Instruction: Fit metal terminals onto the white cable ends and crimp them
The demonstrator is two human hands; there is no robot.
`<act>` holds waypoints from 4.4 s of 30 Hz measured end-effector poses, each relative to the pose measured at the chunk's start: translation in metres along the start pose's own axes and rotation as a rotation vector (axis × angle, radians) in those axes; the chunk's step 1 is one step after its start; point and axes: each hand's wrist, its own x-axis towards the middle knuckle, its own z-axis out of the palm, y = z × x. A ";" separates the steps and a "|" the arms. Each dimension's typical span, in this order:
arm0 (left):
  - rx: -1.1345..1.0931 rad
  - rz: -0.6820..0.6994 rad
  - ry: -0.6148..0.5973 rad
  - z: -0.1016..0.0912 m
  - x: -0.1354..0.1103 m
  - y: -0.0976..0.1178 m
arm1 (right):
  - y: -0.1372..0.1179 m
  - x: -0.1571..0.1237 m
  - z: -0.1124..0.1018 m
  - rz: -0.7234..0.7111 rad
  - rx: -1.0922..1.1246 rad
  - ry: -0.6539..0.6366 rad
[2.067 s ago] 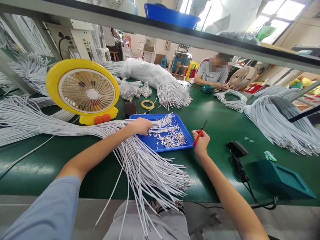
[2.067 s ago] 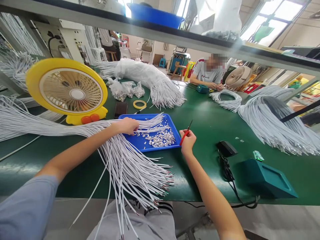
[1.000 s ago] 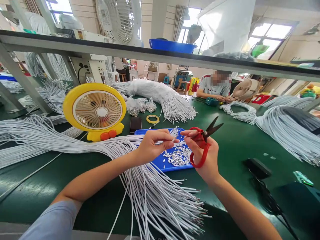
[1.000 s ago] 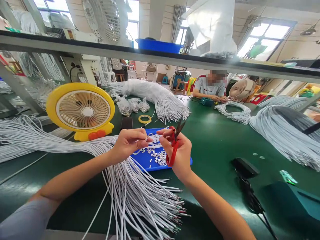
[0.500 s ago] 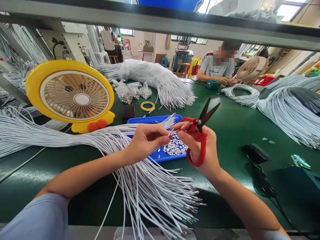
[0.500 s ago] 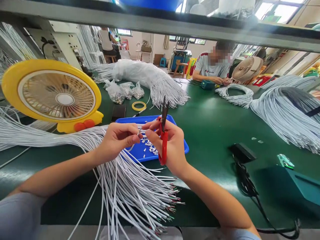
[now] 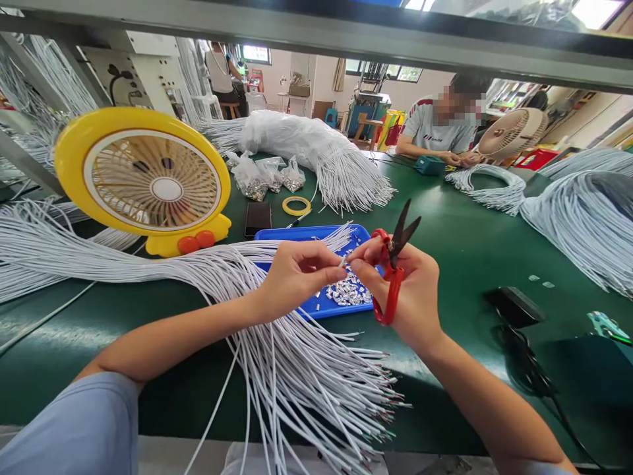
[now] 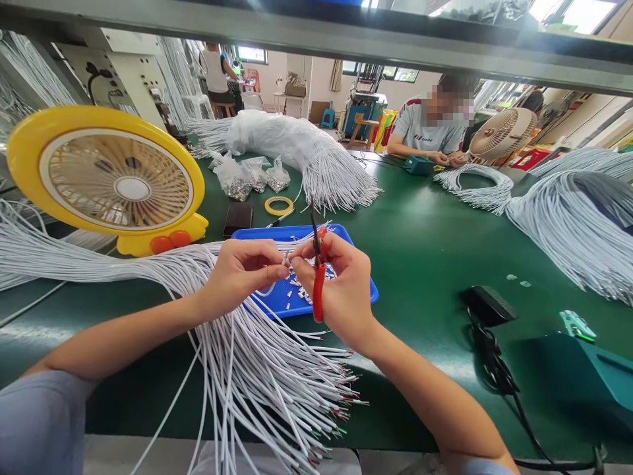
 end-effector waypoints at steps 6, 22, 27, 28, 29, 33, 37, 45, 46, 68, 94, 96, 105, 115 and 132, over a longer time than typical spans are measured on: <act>-0.031 -0.027 0.074 -0.004 0.003 0.000 | -0.002 0.001 -0.005 0.029 0.002 0.025; -0.134 -0.044 -0.057 0.000 -0.002 0.000 | 0.001 -0.001 -0.001 0.061 0.121 -0.031; -0.107 -0.004 -0.061 0.002 -0.002 0.003 | 0.001 -0.001 0.000 0.085 0.139 -0.033; -0.095 0.008 -0.055 0.002 -0.002 0.002 | 0.000 -0.001 0.000 0.087 0.132 -0.033; -0.076 0.021 -0.047 0.002 -0.003 0.001 | 0.000 -0.001 0.000 0.085 0.123 -0.033; 0.026 0.089 -0.014 0.002 -0.007 -0.004 | 0.000 -0.002 0.001 0.062 0.083 -0.014; 0.058 0.083 -0.030 0.002 -0.009 -0.007 | 0.001 -0.001 0.001 0.057 0.068 0.012; -0.096 -0.107 -0.123 0.001 -0.002 -0.002 | 0.007 0.000 -0.001 0.077 0.139 -0.024; -0.113 -0.113 -0.126 0.001 -0.002 -0.002 | 0.008 0.000 -0.001 0.070 0.138 -0.025; 0.005 0.070 0.109 -0.013 0.003 0.011 | 0.014 0.015 -0.012 -0.229 -0.601 -0.041; 0.116 0.114 0.070 -0.011 -0.001 0.008 | 0.005 0.009 -0.007 -0.195 -0.738 -0.234; 0.105 0.120 0.047 -0.011 0.000 0.008 | 0.002 0.008 -0.007 -0.165 -0.740 -0.243; -0.155 0.045 -0.001 -0.015 0.003 0.004 | -0.014 0.005 -0.012 0.044 -0.793 -0.355; -0.142 -0.031 -0.008 -0.007 -0.005 -0.005 | -0.021 0.002 -0.022 -0.067 -0.204 -0.052; -0.213 -0.226 -0.260 -0.008 -0.002 -0.002 | -0.006 -0.004 -0.005 -0.158 -0.024 -0.073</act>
